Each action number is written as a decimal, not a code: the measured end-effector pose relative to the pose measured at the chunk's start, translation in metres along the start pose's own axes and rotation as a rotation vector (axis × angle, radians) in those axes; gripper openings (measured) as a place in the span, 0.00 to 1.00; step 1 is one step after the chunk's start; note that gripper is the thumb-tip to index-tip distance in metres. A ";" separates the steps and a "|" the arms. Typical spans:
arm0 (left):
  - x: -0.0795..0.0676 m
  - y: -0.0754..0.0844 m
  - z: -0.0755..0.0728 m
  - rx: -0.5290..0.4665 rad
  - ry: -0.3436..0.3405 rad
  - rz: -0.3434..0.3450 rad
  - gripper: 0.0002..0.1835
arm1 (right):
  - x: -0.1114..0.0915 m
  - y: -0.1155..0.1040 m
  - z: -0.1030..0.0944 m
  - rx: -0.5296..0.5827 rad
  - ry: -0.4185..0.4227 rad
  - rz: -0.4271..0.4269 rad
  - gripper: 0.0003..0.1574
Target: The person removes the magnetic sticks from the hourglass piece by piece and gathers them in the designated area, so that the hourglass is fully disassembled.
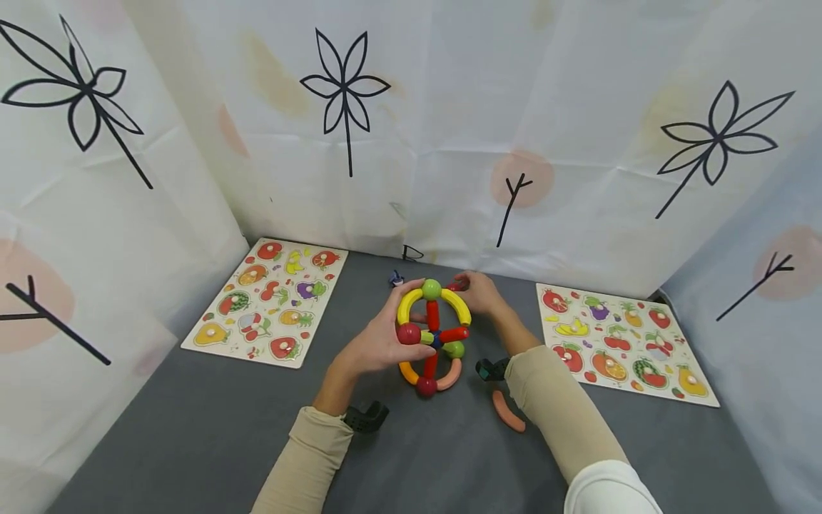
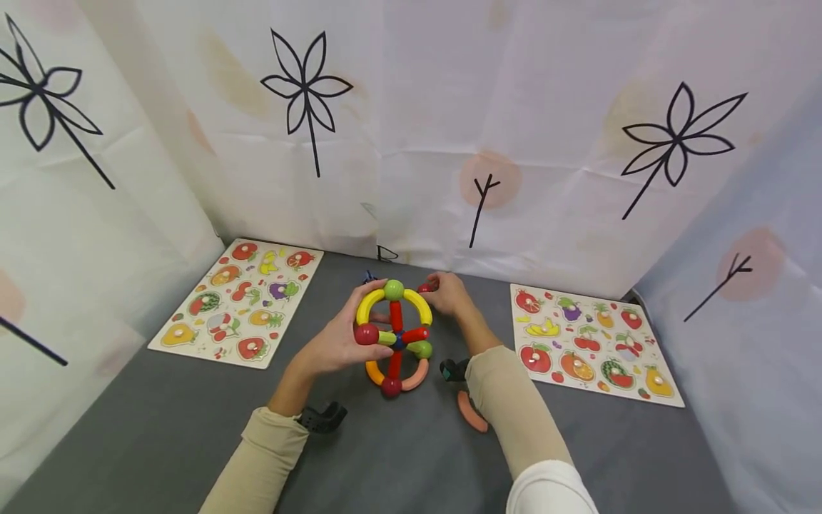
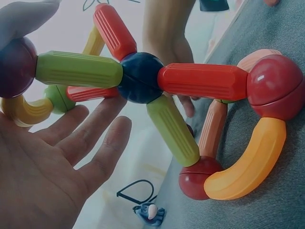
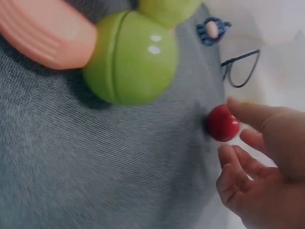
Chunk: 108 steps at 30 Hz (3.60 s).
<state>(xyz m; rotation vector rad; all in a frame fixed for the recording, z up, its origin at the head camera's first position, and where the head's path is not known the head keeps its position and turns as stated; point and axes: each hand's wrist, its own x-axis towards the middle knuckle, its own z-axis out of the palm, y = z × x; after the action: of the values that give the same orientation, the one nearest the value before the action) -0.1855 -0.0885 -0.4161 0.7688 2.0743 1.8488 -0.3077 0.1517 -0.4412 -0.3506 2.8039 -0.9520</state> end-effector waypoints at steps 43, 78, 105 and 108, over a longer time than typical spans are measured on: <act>0.002 -0.002 0.002 -0.008 0.009 0.014 0.55 | -0.113 -0.062 -0.034 0.116 0.145 -0.127 0.19; 0.001 -0.004 0.005 -0.079 -0.013 0.011 0.54 | -0.160 -0.007 -0.029 0.101 0.098 -0.154 0.16; 0.002 -0.003 0.013 0.038 -0.010 0.084 0.47 | -0.075 -0.077 -0.031 0.272 -0.165 -0.361 0.12; 0.002 -0.003 0.014 0.048 -0.007 0.072 0.48 | -0.075 -0.077 -0.030 0.290 -0.205 -0.315 0.11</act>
<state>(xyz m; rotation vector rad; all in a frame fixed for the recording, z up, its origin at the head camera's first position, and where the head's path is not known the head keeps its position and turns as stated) -0.1810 -0.0761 -0.4208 0.8712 2.1205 1.8358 -0.2297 0.1304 -0.3644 -0.8115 2.4233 -1.2847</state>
